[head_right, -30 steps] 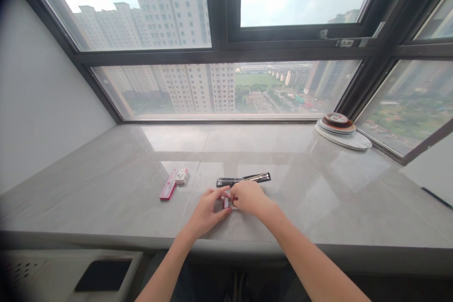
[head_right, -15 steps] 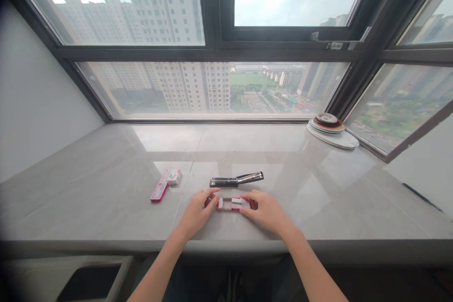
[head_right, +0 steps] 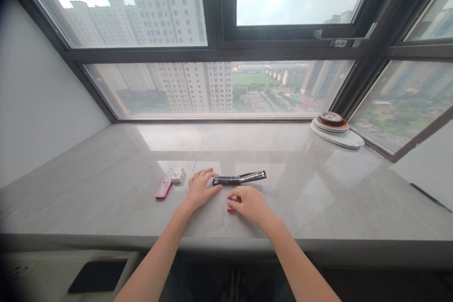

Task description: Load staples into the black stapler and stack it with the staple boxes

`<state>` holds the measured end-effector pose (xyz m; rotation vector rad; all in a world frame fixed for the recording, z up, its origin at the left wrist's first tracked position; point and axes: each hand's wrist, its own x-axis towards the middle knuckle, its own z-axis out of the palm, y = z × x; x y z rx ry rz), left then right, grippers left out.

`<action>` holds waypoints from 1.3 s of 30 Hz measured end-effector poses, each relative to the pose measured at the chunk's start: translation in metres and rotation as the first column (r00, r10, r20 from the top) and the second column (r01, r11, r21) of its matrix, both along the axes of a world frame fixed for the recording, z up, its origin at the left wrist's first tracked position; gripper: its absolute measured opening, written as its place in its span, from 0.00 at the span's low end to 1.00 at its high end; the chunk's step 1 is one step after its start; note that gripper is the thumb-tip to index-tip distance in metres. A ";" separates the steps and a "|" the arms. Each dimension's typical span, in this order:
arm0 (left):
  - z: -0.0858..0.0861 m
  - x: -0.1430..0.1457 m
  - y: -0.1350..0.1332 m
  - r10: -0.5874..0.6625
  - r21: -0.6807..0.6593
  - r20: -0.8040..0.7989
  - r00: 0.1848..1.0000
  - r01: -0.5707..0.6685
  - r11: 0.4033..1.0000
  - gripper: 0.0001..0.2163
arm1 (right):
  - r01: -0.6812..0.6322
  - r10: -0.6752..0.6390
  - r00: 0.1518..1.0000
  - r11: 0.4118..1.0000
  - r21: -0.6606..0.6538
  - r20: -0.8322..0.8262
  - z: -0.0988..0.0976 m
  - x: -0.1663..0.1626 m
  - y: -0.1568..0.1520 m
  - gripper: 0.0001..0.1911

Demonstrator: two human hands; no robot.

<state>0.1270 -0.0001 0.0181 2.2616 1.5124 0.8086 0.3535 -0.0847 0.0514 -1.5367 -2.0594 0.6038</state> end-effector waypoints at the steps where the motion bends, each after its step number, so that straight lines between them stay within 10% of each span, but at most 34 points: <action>1: -0.001 0.001 0.000 -0.045 -0.009 -0.012 0.999 0.045 0.999 0.15 | -0.003 0.003 1.000 1.000 0.020 -0.007 0.001 -0.001 0.002 0.09; 18: -0.007 0.004 -0.040 -0.114 0.009 0.021 0.993 0.114 0.993 0.11 | -0.013 0.011 0.999 0.998 0.057 0.038 0.001 -0.014 0.024 0.12; 26: -0.004 0.004 -0.041 -0.119 0.017 0.055 0.991 0.118 0.993 0.11 | 0.248 -0.250 0.951 0.968 0.036 0.183 0.007 -0.011 0.010 0.13; 33: -0.001 0.004 -0.043 -0.108 -0.001 0.060 0.992 0.109 0.994 0.11 | 0.165 -0.207 0.939 0.972 -0.168 -0.274 -0.011 -0.003 -0.016 0.20; 39: -0.001 0.004 -0.038 -0.102 -0.027 0.061 0.993 0.104 0.994 0.11 | 0.170 -0.464 0.772 0.809 -0.563 -0.433 -0.024 0.083 -0.039 0.31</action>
